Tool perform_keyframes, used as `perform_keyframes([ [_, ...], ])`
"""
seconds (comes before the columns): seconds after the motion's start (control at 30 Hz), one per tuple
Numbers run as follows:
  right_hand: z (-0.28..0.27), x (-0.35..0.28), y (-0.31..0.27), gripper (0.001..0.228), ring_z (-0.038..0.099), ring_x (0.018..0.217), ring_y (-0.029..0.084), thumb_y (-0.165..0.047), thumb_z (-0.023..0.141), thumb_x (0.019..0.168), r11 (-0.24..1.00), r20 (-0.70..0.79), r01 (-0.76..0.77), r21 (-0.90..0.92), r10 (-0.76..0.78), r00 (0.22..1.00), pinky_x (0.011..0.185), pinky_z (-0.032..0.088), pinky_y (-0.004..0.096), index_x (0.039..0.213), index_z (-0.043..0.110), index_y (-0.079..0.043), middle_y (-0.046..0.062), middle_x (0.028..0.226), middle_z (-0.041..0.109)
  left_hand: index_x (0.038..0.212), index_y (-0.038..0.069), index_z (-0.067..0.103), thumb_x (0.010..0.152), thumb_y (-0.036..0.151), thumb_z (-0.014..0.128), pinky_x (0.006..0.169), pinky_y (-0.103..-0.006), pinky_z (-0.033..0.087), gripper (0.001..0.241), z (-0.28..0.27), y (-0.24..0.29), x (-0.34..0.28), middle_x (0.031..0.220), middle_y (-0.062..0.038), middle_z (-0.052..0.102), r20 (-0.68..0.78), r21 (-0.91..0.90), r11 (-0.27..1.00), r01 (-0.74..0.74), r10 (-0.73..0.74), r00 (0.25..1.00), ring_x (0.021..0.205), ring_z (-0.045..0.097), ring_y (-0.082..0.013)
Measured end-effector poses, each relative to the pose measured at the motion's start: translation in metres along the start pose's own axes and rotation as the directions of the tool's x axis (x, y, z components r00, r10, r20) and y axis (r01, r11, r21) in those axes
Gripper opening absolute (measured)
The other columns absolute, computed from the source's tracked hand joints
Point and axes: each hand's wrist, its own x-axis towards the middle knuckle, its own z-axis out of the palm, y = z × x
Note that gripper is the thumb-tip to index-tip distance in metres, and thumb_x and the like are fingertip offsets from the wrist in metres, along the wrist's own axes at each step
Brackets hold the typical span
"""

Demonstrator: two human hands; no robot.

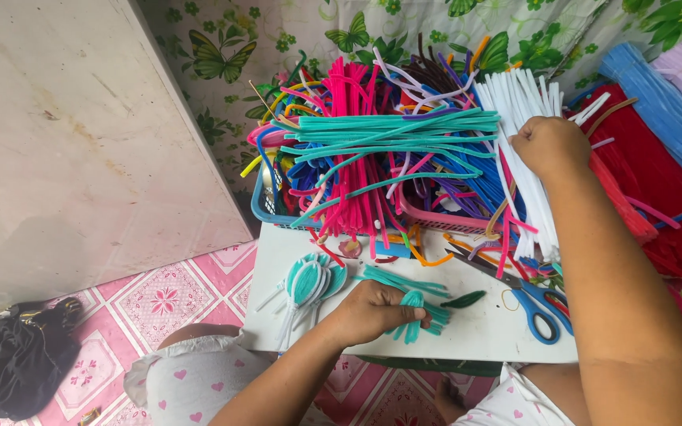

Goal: The person bends and cuts several blue pipe cleaners, then wraps and twists them with white and blue pipe cleaners to form petal-like shapes.

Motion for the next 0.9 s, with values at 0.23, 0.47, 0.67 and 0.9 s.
perform_keyframes([
  [0.23,-0.023,-0.006,0.001,0.019,0.069,0.085,0.023,-0.015,0.06,0.093,0.833,0.07,-0.208,0.512,0.201,0.977,0.068,0.057,0.039,0.104,0.075,-0.01,0.011,0.093,0.075,0.098,0.018,0.085,0.093,0.034,0.076,0.058,-0.0213,0.03,0.019,0.0,-0.001,0.002,0.06,0.01,0.048,0.006,0.022,1.0,-0.012,0.012,1.0,0.061,0.038,-0.0042],
  [0.47,-0.088,-0.076,-0.035,0.007,0.043,0.052,0.013,-0.007,0.052,0.107,0.343,-0.177,0.128,0.931,0.113,0.978,0.046,0.031,0.027,0.113,0.057,-0.006,0.005,0.081,0.054,0.103,0.014,0.083,0.094,0.03,0.072,0.07,-0.0214,0.052,0.021,-0.004,0.007,-0.005,0.088,0.001,0.079,-0.104,-0.062,0.986,-0.156,0.149,0.983,0.076,0.064,-0.0048],
  [0.67,-0.091,-0.265,-0.08,0.024,0.066,0.06,0.01,-0.013,0.06,0.099,0.556,-0.192,0.29,0.779,-0.228,0.955,0.067,0.056,0.025,0.078,0.069,-0.005,0.001,0.062,0.068,0.108,0.01,0.08,0.093,0.029,0.07,0.095,-0.027,0.06,0.026,-0.013,0.022,-0.017,0.112,-0.007,0.08,-0.339,-0.117,0.955,-0.271,0.218,0.915,0.113,0.073,-0.0138],
  [0.9,-0.052,-0.321,-0.098,0.021,0.053,0.052,0.01,-0.022,0.067,0.088,0.657,-0.151,0.353,0.666,-0.345,0.926,0.052,0.044,0.028,0.069,0.067,-0.012,-0.005,0.057,0.063,0.115,0.009,0.077,0.102,0.024,0.065,0.084,-0.0333,0.048,0.023,-0.024,0.011,-0.015,0.093,-0.002,0.076,-0.406,0.284,0.793,-0.539,0.608,0.682,0.085,0.066,-0.0162],
])
